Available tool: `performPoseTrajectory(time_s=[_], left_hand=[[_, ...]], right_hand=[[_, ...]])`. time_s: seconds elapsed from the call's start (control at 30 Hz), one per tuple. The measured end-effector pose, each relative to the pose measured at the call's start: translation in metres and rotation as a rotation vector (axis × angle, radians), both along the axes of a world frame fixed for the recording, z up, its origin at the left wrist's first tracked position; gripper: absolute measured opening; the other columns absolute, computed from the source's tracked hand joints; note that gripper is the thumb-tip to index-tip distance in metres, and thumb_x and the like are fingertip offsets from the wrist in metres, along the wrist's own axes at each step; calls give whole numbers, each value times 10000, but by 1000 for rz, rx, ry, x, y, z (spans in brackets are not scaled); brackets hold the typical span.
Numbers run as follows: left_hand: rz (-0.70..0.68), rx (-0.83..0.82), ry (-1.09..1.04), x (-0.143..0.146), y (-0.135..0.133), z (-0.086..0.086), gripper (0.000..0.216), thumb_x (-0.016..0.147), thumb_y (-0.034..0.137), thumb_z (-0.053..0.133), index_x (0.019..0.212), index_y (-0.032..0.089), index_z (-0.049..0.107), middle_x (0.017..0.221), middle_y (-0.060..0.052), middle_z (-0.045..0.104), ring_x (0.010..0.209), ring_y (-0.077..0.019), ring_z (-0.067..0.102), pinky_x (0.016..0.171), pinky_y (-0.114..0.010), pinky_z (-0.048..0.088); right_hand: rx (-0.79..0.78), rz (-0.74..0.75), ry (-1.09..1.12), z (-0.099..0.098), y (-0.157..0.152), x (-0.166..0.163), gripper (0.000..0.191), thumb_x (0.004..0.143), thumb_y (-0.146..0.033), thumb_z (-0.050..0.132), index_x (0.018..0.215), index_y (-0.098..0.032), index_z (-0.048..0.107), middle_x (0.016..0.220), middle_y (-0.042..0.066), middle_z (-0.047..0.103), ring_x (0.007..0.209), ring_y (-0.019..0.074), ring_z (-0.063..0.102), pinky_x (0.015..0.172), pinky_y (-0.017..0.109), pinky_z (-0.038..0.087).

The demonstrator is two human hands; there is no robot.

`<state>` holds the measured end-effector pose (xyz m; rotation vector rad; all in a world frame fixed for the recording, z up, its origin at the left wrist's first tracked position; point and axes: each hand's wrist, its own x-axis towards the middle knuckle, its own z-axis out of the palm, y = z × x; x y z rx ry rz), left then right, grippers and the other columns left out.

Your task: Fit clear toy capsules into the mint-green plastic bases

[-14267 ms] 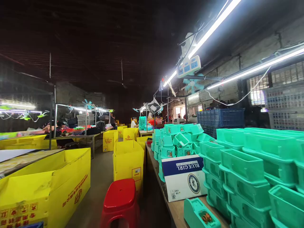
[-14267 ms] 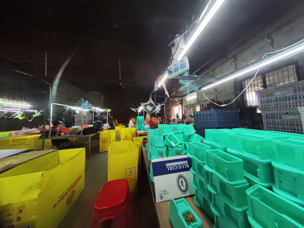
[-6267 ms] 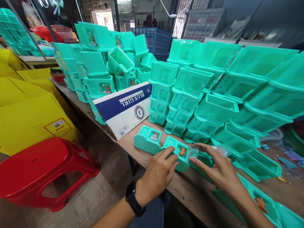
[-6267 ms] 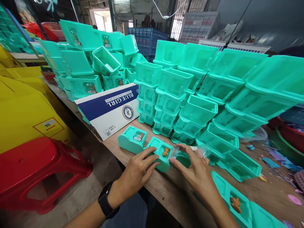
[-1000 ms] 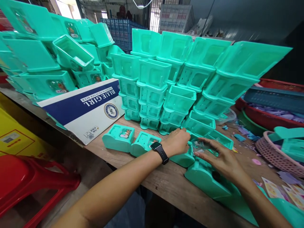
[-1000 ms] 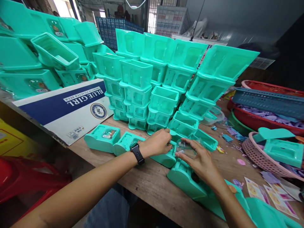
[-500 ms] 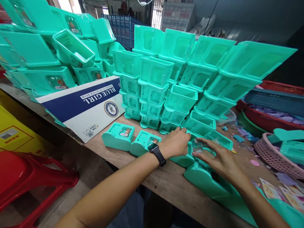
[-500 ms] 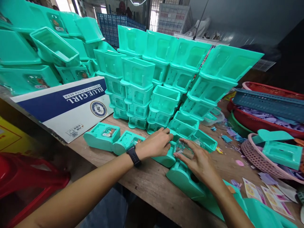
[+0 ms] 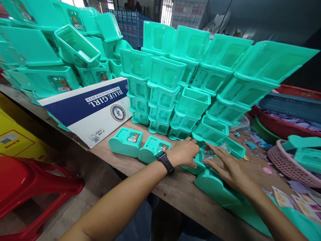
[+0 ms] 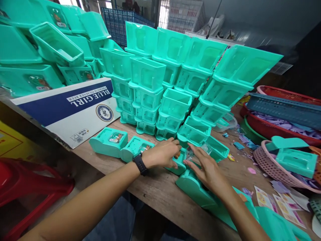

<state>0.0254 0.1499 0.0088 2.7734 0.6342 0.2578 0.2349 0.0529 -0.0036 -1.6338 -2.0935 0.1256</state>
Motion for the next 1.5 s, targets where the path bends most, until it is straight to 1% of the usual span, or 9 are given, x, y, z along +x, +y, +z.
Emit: performPoseTrajectory(time_s=[0.2,0.53,0.67,0.73,0.8,0.97,1.17,1.33,1.5], left_hand=[[-15,-4,-9,-2,1,3,282,774,349,928,858,157,739,1112,-122,721,1113,-315,660,928,-387,582],[13,-31,-72,-1,3,-5,395,731,350,962,956,128,727,1146,-151,737,1153,-348,682,970,-413,594],[49,-65,-129,-4,2,-12,688,719,351,968,1256,78,637,1231,-180,721,1186,-358,683,966,-435,606],[64,-69,-178,-9,-2,-14,909,752,319,943,1485,103,450,1388,-189,650,1256,-335,659,982,-424,604],[58,-53,-221,-15,-8,-13,949,806,259,892,1568,179,332,1522,-165,557,1335,-301,613,1034,-413,585],[41,32,-241,-33,-21,-9,586,891,132,764,1424,174,522,1482,-146,590,1374,-326,541,1127,-507,520],[-15,99,-217,-38,-25,-16,295,938,83,670,1226,150,684,1350,-118,702,1305,-338,571,1140,-563,465],[-26,100,-240,-32,-18,-29,338,920,18,585,1186,176,721,1295,-91,752,1278,-339,602,1103,-612,414],[-23,135,-155,-30,-12,-30,520,728,-32,591,1160,211,747,1253,-73,778,1260,-363,627,1068,-644,358]], right_hand=[[-15,99,-95,1,5,5,577,1005,-539,593,1513,-267,578,1416,147,699,1292,353,678,1054,534,589],[-85,93,-219,8,14,-1,614,1008,-548,568,1544,-249,543,1350,174,725,1219,370,710,1004,581,591],[-59,29,-81,7,3,-10,677,1026,-589,520,1589,-213,490,1264,168,773,1067,347,778,920,515,640],[-59,-29,-38,3,-5,-17,720,1046,-634,427,1610,-188,457,1317,187,748,1176,370,742,993,559,610],[-124,-103,-43,-1,-10,-27,762,1056,-671,311,1633,-184,415,1470,197,645,1376,413,603,1100,674,505],[-425,-213,-141,2,-13,-52,733,1071,-664,228,1672,-258,330,1713,120,319,1567,457,259,1194,803,243],[-487,-220,-162,18,-13,-72,725,1096,-603,230,1670,-167,315,1729,166,229,1590,466,206,1217,812,135],[-453,-193,-188,24,-15,-82,754,1097,-592,302,1658,-89,319,1722,211,244,1604,437,221,1274,736,79],[-438,-181,-178,22,-15,-87,817,1083,-559,420,1651,4,250,1703,307,196,1611,447,182,1280,713,9]])
